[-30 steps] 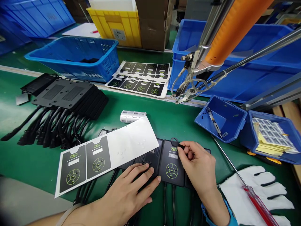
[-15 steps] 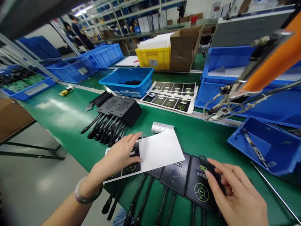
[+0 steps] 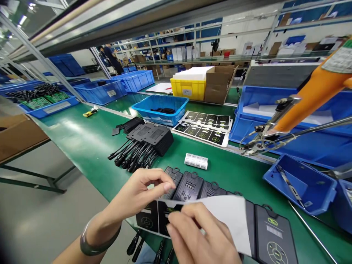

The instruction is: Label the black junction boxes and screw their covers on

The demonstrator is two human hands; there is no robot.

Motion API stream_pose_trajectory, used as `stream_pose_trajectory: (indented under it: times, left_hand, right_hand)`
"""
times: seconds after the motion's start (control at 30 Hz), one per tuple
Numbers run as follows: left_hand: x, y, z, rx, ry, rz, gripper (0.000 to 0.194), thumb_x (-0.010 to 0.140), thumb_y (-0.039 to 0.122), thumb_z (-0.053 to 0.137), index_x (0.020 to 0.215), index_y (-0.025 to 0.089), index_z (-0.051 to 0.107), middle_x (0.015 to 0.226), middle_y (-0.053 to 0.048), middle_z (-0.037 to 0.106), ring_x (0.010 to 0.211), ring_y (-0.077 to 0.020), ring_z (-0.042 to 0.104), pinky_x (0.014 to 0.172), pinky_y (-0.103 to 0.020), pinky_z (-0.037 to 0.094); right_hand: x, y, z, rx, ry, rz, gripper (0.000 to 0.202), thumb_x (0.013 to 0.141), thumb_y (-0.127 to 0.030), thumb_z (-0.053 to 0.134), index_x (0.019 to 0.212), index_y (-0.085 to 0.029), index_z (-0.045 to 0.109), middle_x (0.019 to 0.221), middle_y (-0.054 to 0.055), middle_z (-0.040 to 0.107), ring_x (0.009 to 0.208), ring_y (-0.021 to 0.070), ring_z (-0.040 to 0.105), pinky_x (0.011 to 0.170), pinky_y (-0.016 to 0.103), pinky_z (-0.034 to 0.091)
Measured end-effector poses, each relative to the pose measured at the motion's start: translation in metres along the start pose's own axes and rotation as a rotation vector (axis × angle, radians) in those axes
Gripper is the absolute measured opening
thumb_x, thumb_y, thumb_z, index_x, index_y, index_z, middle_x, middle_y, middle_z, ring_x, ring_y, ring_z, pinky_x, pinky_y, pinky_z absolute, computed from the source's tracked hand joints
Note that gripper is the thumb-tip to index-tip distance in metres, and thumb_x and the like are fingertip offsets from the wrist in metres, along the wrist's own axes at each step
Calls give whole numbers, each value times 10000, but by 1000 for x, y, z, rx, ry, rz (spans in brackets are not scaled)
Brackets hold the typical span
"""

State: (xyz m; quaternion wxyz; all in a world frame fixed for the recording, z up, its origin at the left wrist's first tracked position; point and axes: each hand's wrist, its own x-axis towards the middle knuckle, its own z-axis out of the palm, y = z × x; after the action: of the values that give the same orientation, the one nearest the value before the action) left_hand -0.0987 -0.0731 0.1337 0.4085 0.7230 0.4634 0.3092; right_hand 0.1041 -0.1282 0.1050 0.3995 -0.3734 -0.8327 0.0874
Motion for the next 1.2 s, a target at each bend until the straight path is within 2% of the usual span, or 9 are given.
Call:
stream_pose_trajectory:
  times: [0.1, 0.17, 0.27, 0.43, 0.6, 0.7, 0.87, 1.0, 1.2]
  left_hand:
    - [1, -6, 6, 222, -175, 62, 162, 940, 287, 615, 1078, 213, 658, 1016, -7, 680, 935, -168, 621, 797, -263, 476]
    - [1, -17, 13, 380, -279, 97, 434, 835, 365, 753, 1205, 221, 579, 1128, -36, 621, 1045, -216, 589, 854, -305, 482]
    - [2, -34, 28, 579, -380, 72, 711, 632, 424, 898, 1195, 176, 541, 1098, -63, 572, 1012, -266, 575, 816, -346, 499]
    - [8, -51, 48, 809, -412, 13, 775, 534, 333, 956, 1160, 129, 546, 1097, -95, 578, 993, -298, 559, 829, -392, 484]
    - [8, -48, 36, 454, -363, 43, 154, 864, 316, 721, 896, 184, 649, 845, -2, 590, 849, -189, 572, 770, -287, 428]
    - [3, -38, 26, 69, -344, 75, 214, 984, 268, 522, 855, 184, 671, 778, 17, 590, 761, -128, 539, 725, -239, 396]
    - [-3, -27, 20, -439, -353, -109, 202, 918, 306, 610, 903, 121, 691, 725, 11, 577, 663, -103, 462, 635, -217, 378]
    - [-5, -24, 17, -457, -347, -158, 301, 935, 360, 570, 817, 109, 687, 608, 52, 414, 588, -87, 324, 546, -219, 274]
    - [-10, -20, 15, -411, -302, -166, 264, 939, 322, 554, 803, 130, 672, 655, 32, 502, 623, -96, 386, 571, -213, 314]
  right_hand:
    - [6, 5, 14, 72, -44, 88, 85, 952, -163, 478, 921, -226, 525, 798, 14, 593, 614, 104, 604, 542, 195, 505]
    - [-2, 14, 16, 63, -91, 180, 66, 953, -190, 487, 904, -231, 500, 785, -4, 570, 546, 87, 550, 472, 185, 467]
    - [-21, 29, 11, -22, -185, 274, 77, 941, -236, 535, 883, -246, 486, 750, -34, 553, 511, 76, 521, 458, 168, 458]
    - [-42, 36, 8, -92, -293, 325, 45, 938, -272, 557, 966, -267, 522, 846, -32, 628, 534, 80, 563, 463, 170, 483]
    - [-45, 27, 21, -58, -183, 278, 108, 971, -244, 519, 1078, -251, 533, 941, 0, 646, 672, 93, 627, 551, 172, 516]
    - [-39, 21, 25, -162, 7, 147, 196, 959, -182, 546, 1154, -171, 567, 973, 63, 638, 832, 131, 647, 692, 216, 521]
    - [-24, 12, 20, -283, 90, -37, 289, 886, -84, 636, 1175, -78, 617, 972, 114, 653, 848, 172, 614, 726, 288, 483]
    - [-21, 4, 19, -342, 64, -123, 344, 866, -23, 597, 1207, -61, 618, 1042, 145, 678, 895, 239, 620, 727, 345, 499]
    - [-18, -7, 19, -414, 76, -127, 253, 885, -62, 586, 1124, -67, 672, 990, 129, 723, 847, 228, 668, 683, 327, 538]
